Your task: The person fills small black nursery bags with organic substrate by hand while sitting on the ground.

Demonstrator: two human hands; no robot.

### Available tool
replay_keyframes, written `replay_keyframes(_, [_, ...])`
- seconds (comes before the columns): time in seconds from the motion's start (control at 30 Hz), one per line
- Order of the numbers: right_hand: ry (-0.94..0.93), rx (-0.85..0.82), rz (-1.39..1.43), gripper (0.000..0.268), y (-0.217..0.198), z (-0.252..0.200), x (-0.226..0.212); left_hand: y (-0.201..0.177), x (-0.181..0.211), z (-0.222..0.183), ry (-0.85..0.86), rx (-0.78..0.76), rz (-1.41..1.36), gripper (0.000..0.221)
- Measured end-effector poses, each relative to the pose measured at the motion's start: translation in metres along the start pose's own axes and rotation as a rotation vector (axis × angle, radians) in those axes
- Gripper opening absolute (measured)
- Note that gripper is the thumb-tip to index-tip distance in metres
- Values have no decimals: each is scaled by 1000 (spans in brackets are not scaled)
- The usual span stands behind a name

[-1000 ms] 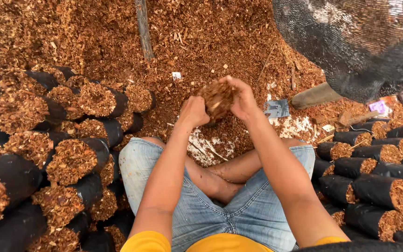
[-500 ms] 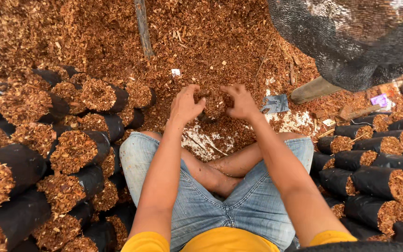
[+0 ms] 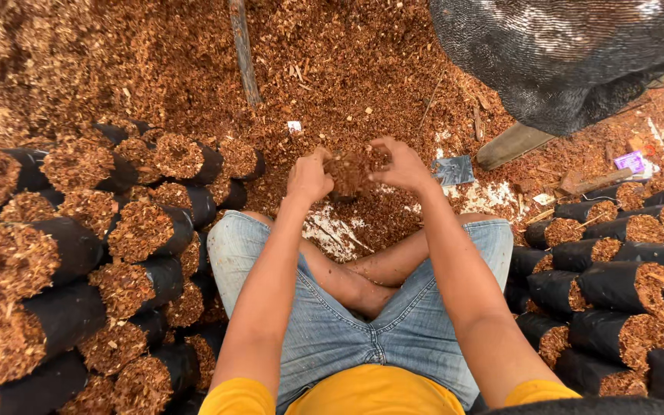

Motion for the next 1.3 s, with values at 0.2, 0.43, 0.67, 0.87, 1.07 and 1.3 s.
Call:
replay_keyframes(0.2, [156,-111,-437,78,98,-18,54,24,29,-51,-24,-182,437,42])
replay_keyframes(0.43, [-54,194,-94,41,51,-17,30,11,10,-30,54,-61,42,34])
replay_keyframes(0.67, [-161,144,646,63,22,-56,18,-17,70,-97,241,112,-208,70])
replay_keyframes(0.87, [-64,118,1171,54,50,-59,54,-19,51,-98,152,149,-404,85])
replay_keyframes(1.07, [267,78,886,81,98,-39,64,41,-54,-33,-352,162,-948,97])
replay_keyframes(1.3, [170,-115,948,93,127,-17,60,48,-50,-27,-393,76,-636,74])
Point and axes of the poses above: each hand's wrist, its own z-axis towards the middle knuckle, its own y-axis out of the palm, x = y × z, the point moved 9 cm from there along z, towards the middle knuckle, and after that the axes turned 15 degrees about -z, right-handed, at the moved point
